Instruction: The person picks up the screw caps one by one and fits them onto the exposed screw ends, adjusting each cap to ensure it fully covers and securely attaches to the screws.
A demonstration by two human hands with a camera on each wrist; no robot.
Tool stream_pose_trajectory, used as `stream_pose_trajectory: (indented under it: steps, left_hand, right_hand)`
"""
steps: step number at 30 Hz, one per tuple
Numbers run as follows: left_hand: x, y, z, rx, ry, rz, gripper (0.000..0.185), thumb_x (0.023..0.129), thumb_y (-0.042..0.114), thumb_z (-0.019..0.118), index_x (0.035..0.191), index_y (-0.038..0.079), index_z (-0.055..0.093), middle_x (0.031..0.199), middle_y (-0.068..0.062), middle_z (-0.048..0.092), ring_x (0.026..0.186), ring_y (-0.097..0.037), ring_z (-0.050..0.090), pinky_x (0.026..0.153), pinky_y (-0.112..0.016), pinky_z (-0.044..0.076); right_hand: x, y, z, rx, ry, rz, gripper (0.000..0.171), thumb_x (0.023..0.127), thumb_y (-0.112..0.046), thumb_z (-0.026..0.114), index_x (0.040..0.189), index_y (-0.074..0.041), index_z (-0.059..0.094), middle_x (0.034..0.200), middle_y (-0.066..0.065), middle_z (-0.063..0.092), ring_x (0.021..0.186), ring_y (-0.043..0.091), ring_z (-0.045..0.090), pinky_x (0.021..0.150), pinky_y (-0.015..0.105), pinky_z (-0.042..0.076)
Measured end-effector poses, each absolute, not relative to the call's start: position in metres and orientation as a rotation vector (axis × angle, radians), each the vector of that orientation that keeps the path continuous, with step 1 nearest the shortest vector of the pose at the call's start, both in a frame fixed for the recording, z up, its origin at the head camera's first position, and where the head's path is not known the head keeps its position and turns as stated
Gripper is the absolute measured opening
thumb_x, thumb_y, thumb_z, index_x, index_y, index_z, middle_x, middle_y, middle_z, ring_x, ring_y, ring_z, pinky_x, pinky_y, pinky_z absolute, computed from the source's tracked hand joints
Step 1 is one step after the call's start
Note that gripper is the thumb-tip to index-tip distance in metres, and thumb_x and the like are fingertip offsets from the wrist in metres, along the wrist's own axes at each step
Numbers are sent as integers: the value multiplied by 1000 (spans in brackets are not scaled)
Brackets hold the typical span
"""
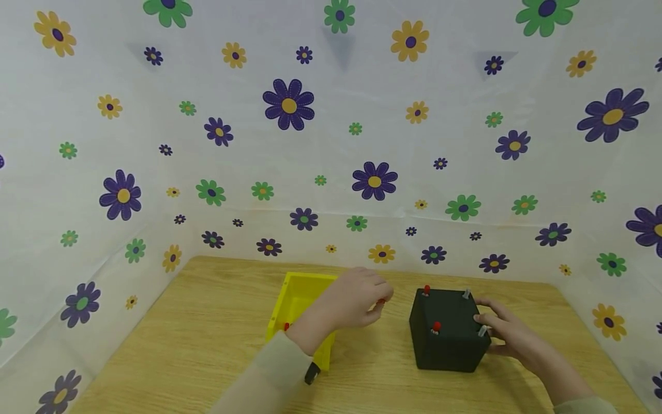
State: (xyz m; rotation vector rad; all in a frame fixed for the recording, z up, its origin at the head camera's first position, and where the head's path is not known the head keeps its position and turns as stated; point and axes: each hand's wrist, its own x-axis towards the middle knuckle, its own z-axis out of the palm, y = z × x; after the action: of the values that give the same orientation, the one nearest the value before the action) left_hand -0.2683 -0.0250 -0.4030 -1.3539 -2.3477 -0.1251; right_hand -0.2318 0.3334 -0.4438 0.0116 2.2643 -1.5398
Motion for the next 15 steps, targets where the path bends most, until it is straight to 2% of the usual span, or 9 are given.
stream_pose_trajectory:
  steps: [5,11,15]
  left_hand:
    - [-269,-21,-402,-1354,-2342,-105,4,95,16,72,97,19,69,90,9,73,84,-10,63,90,-23,56]
    - [-268,-17,-399,-1369,-2341,-76,4,95,18,72,99,19,72,94,9,75,86,-10,65,92,-22,55]
    - [-268,-14,-397,-1382,-2334,-53,3,97,20,71,99,19,73,96,10,76,88,-10,67,94,-22,56]
  right_hand:
    - [-232,332,-442,19,2263,-1533,64,111,-31,43,164,-4,17,164,36,18,140,51,47,101,57,58]
    - [-233,331,-440,27,2249,-1527,66,112,-33,42,164,-4,15,167,37,13,151,61,29,104,59,55]
    - [-233,330,-440,41,2247,-1526,66,112,-33,42,165,-4,14,167,37,12,150,61,31,104,59,56]
